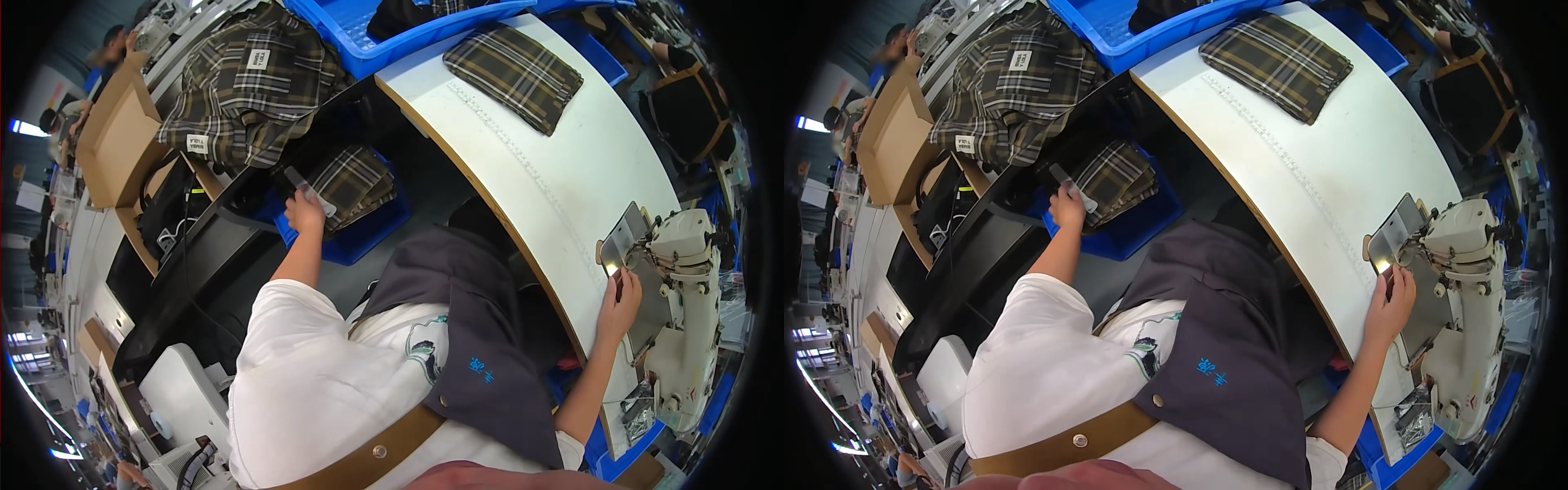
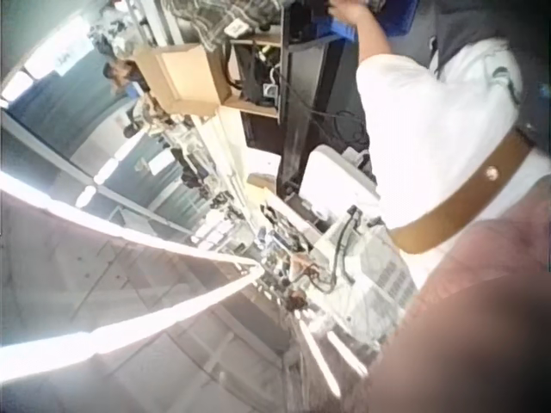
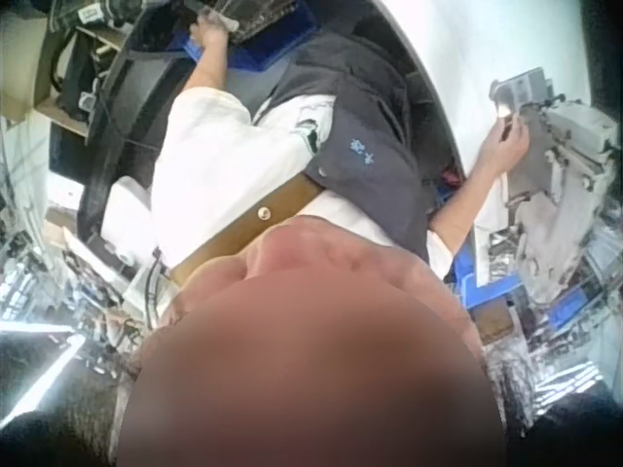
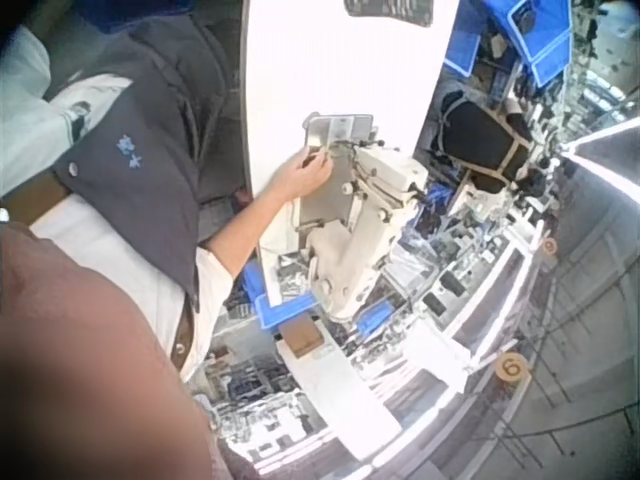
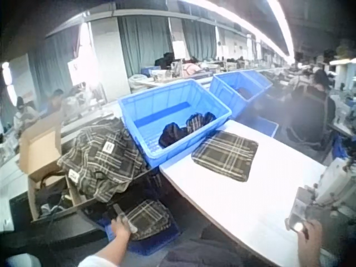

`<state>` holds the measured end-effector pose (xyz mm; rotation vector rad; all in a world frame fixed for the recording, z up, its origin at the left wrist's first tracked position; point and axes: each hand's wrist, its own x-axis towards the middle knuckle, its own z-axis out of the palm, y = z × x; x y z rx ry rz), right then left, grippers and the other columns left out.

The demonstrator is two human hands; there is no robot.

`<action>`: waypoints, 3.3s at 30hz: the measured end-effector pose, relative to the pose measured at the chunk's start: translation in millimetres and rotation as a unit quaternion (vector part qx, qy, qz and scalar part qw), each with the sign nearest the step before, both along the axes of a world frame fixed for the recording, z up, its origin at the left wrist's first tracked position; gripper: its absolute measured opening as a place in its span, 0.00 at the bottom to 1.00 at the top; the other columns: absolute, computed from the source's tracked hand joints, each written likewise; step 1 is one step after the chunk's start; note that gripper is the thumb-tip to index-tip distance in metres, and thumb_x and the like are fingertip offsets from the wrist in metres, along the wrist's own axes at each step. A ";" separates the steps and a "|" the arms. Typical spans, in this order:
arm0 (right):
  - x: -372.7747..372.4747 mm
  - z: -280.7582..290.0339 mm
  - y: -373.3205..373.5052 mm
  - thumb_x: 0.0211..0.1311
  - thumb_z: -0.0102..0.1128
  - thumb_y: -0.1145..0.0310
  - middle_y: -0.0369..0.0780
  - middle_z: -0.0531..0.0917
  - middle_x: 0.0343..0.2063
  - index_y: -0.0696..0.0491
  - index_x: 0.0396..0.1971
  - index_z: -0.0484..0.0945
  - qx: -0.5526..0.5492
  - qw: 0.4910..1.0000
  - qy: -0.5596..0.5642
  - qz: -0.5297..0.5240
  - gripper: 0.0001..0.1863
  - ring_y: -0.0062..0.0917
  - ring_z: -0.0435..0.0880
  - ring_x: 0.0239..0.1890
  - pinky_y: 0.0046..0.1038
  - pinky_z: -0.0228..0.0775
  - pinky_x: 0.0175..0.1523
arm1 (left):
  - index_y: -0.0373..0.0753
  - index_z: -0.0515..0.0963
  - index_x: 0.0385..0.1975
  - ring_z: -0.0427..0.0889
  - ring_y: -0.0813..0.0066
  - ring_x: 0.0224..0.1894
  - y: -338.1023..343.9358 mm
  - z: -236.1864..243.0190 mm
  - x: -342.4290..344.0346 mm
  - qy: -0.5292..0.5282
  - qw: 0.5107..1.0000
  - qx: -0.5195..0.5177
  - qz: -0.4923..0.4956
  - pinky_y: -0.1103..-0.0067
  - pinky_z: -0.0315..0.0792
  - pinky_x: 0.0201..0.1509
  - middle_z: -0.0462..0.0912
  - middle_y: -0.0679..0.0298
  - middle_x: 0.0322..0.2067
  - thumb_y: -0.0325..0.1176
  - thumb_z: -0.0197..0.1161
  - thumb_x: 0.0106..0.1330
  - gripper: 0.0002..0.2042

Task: Sewing together plaid textile pieces using an industrial sewing machine.

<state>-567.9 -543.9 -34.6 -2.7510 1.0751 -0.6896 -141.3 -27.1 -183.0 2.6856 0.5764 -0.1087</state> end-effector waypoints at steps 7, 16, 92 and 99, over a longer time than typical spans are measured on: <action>5.6 10.8 7.0 0.71 0.63 0.64 0.47 0.80 0.59 0.56 0.58 0.81 -0.043 0.999 0.004 -0.017 0.19 0.43 0.77 0.63 0.40 0.67 0.68 | 0.47 0.71 0.68 0.68 0.46 0.69 -58.0 37.8 37.5 -0.391 0.894 -0.036 -0.216 0.57 0.63 0.70 0.71 0.50 0.67 0.40 0.70 0.66 0.29; 14.1 17.0 21.4 0.66 0.66 0.69 0.47 0.81 0.55 0.57 0.53 0.82 -0.050 0.999 -0.021 -0.005 0.17 0.43 0.79 0.59 0.39 0.72 0.64 | 0.43 0.84 0.47 0.77 0.52 0.57 -349.2 169.2 64.3 -0.387 0.655 -0.247 -0.600 0.64 0.71 0.62 0.83 0.59 0.51 0.43 0.73 0.64 0.16; 48.6 13.8 76.8 0.70 0.63 0.64 0.47 0.80 0.62 0.59 0.57 0.81 0.036 0.997 -0.014 0.068 0.20 0.44 0.74 0.68 0.42 0.62 0.73 | 0.51 0.90 0.37 0.61 0.62 0.78 -2.4 176.1 197.3 -0.181 0.924 -0.008 -0.337 0.41 0.49 0.72 0.80 0.72 0.66 0.48 0.67 0.67 0.11; 44.4 13.0 78.9 0.69 0.65 0.63 0.47 0.80 0.62 0.58 0.56 0.81 0.014 0.997 -0.044 0.059 0.21 0.45 0.74 0.68 0.43 0.63 0.72 | 0.39 0.82 0.41 0.84 0.48 0.39 -47.8 252.4 147.6 -0.477 0.820 -0.021 -0.315 0.64 0.71 0.51 0.85 0.51 0.35 0.41 0.56 0.79 0.13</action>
